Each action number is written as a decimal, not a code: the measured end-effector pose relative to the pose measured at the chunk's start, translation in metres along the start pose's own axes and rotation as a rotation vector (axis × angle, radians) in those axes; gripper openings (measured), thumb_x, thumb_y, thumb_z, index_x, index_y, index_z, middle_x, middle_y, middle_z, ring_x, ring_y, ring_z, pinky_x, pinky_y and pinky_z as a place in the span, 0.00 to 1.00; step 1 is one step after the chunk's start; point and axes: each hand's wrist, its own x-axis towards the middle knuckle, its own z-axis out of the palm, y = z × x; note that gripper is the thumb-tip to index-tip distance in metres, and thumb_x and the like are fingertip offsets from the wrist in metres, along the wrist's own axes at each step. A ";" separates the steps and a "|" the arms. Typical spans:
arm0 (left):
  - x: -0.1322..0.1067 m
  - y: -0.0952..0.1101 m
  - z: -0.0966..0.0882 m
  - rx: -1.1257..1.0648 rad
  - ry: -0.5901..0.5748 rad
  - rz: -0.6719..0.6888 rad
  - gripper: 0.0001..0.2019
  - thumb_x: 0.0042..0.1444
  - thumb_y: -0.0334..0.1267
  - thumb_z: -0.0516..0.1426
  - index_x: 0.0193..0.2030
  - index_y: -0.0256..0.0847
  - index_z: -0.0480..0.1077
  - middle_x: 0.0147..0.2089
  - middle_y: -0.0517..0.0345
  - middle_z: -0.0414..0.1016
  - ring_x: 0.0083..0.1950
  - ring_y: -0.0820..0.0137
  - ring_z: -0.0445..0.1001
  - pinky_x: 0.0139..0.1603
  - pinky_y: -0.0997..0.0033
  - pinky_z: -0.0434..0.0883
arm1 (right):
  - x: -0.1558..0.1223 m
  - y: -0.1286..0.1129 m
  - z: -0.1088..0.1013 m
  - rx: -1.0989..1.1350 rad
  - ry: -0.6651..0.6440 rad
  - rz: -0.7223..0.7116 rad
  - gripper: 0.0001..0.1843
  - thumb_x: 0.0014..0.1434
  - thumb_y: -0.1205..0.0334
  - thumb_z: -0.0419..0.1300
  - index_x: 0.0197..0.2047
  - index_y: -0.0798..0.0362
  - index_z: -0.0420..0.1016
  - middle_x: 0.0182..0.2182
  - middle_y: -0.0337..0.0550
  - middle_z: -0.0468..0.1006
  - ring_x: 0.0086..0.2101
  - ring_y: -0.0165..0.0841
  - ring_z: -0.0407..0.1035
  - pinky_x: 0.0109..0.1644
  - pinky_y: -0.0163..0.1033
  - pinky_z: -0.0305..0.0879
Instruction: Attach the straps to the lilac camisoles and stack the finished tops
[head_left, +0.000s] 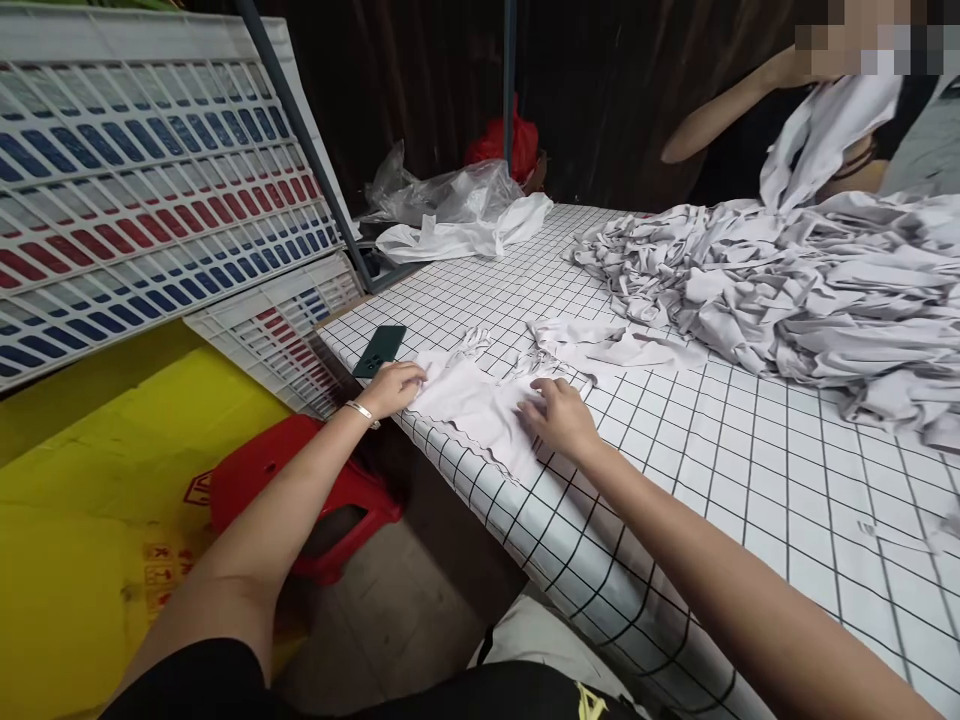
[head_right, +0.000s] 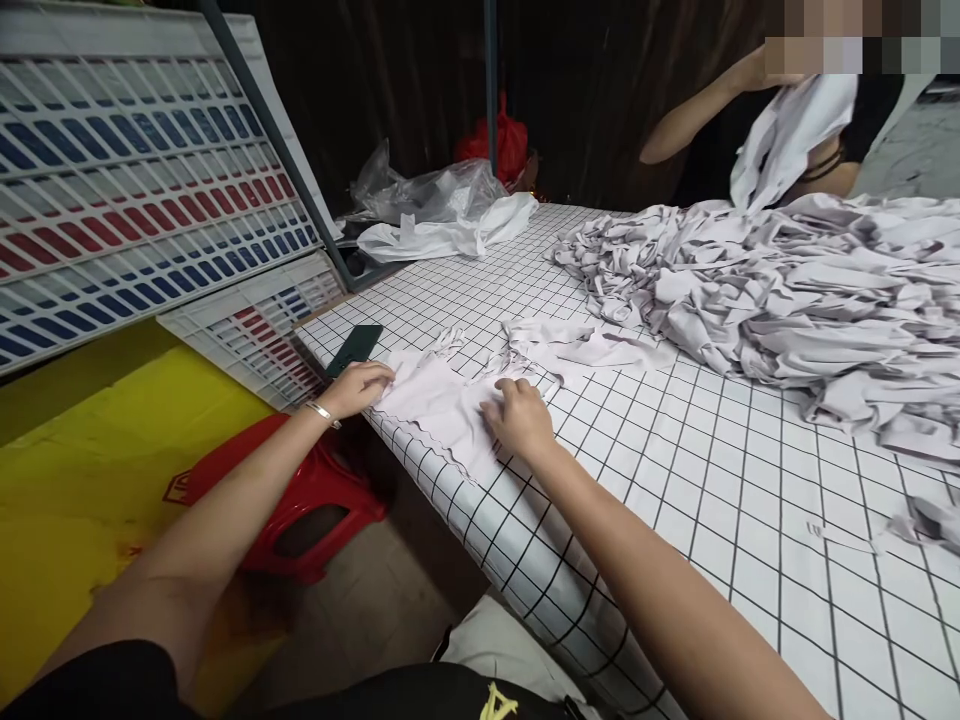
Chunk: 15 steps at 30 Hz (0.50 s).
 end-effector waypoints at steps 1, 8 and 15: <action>0.001 0.006 0.002 0.009 -0.061 0.006 0.20 0.58 0.38 0.48 0.55 0.43 0.72 0.60 0.52 0.71 0.63 0.62 0.65 0.67 0.56 0.51 | 0.007 0.004 -0.001 -0.035 -0.051 0.023 0.13 0.58 0.53 0.56 0.39 0.54 0.73 0.41 0.52 0.72 0.44 0.44 0.65 0.45 0.43 0.61; -0.007 0.040 0.011 0.131 -0.262 -0.040 0.29 0.64 0.55 0.41 0.71 0.51 0.50 0.74 0.52 0.42 0.74 0.55 0.40 0.66 0.38 0.30 | 0.033 0.057 -0.031 -0.015 0.135 0.179 0.20 0.52 0.47 0.62 0.42 0.52 0.70 0.41 0.49 0.70 0.44 0.43 0.64 0.47 0.43 0.59; 0.087 0.142 0.030 0.067 0.058 0.102 0.24 0.65 0.50 0.45 0.63 0.46 0.64 0.66 0.54 0.64 0.65 0.63 0.61 0.66 0.59 0.52 | 0.083 0.134 -0.069 -0.118 0.229 0.498 0.26 0.48 0.56 0.65 0.52 0.46 0.71 0.58 0.49 0.65 0.57 0.51 0.55 0.56 0.54 0.50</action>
